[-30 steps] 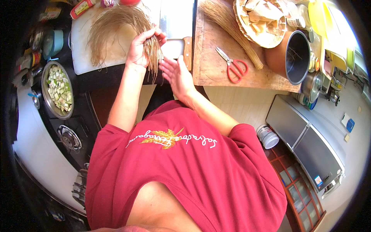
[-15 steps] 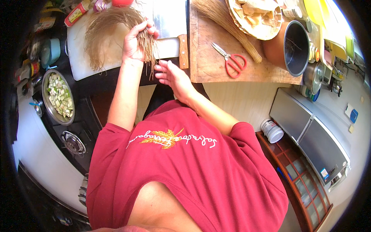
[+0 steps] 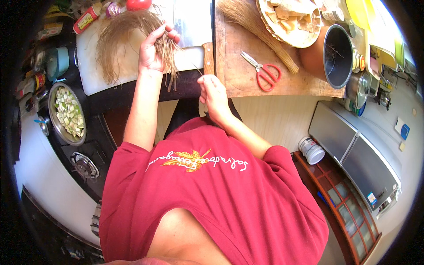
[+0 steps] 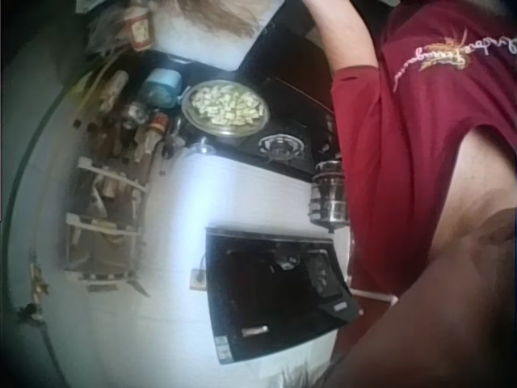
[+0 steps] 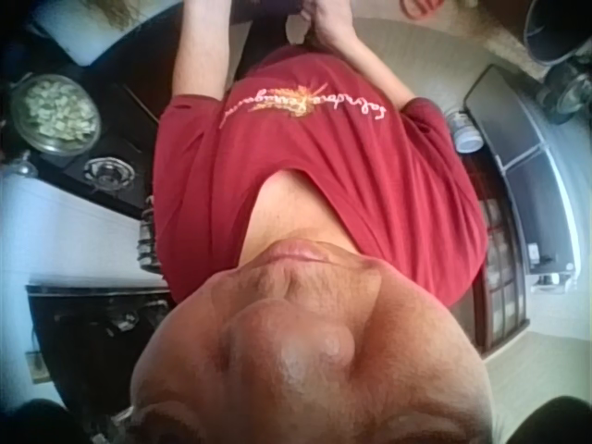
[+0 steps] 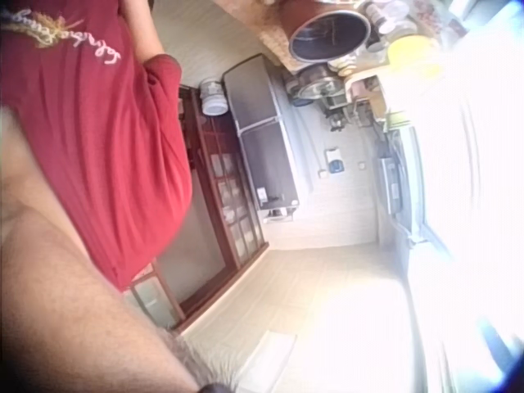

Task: The person reaches for scissors on a shelf, holds a bundle of long fibers, cuts them into shorter segments, and places the pieces into a metal pot.

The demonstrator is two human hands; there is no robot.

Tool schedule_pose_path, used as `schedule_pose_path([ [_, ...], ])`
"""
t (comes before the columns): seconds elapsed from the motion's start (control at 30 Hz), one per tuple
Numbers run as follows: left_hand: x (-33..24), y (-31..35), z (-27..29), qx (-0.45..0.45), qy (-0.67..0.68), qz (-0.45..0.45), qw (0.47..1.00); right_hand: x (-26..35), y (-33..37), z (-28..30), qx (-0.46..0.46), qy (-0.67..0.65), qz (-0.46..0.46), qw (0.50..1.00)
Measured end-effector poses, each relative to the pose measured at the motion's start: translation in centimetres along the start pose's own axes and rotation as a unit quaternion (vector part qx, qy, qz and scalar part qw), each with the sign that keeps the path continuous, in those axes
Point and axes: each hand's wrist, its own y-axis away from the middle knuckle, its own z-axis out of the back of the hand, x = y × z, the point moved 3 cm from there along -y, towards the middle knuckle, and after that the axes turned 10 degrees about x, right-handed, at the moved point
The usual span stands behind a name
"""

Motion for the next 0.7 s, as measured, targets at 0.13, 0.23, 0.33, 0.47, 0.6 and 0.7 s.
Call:
schedule_pose_path([
  [0.13,0.5,-0.1,0.1,-0.025,0.003,-0.006,1.000,-0.2,0.8,0.1,-0.007,-0.002,-0.053,0.999],
  [0.23,0.9,-0.1,0.2,-0.038,0.000,-0.002,0.999,0.7,0.2,-1.0,-0.005,0.012,-0.033,0.999],
  [0.33,0.9,-0.1,0.0,-0.021,-0.013,-0.008,1.000,1.3,-0.6,-1.3,0.007,0.032,-0.030,0.999],
  [0.47,1.1,-0.1,0.0,-0.013,-0.015,-0.019,1.000,1.9,-1.4,-2.2,0.002,0.075,-0.019,0.997],
  [0.6,1.6,-0.3,0.9,-0.024,-0.004,0.008,1.000,2.2,-2.1,-2.3,-0.015,0.085,-0.018,0.996],
  [0.7,1.5,-0.2,0.7,-0.032,-0.019,0.004,0.999,2.6,-1.9,-1.9,-0.027,0.039,-0.031,0.998],
])
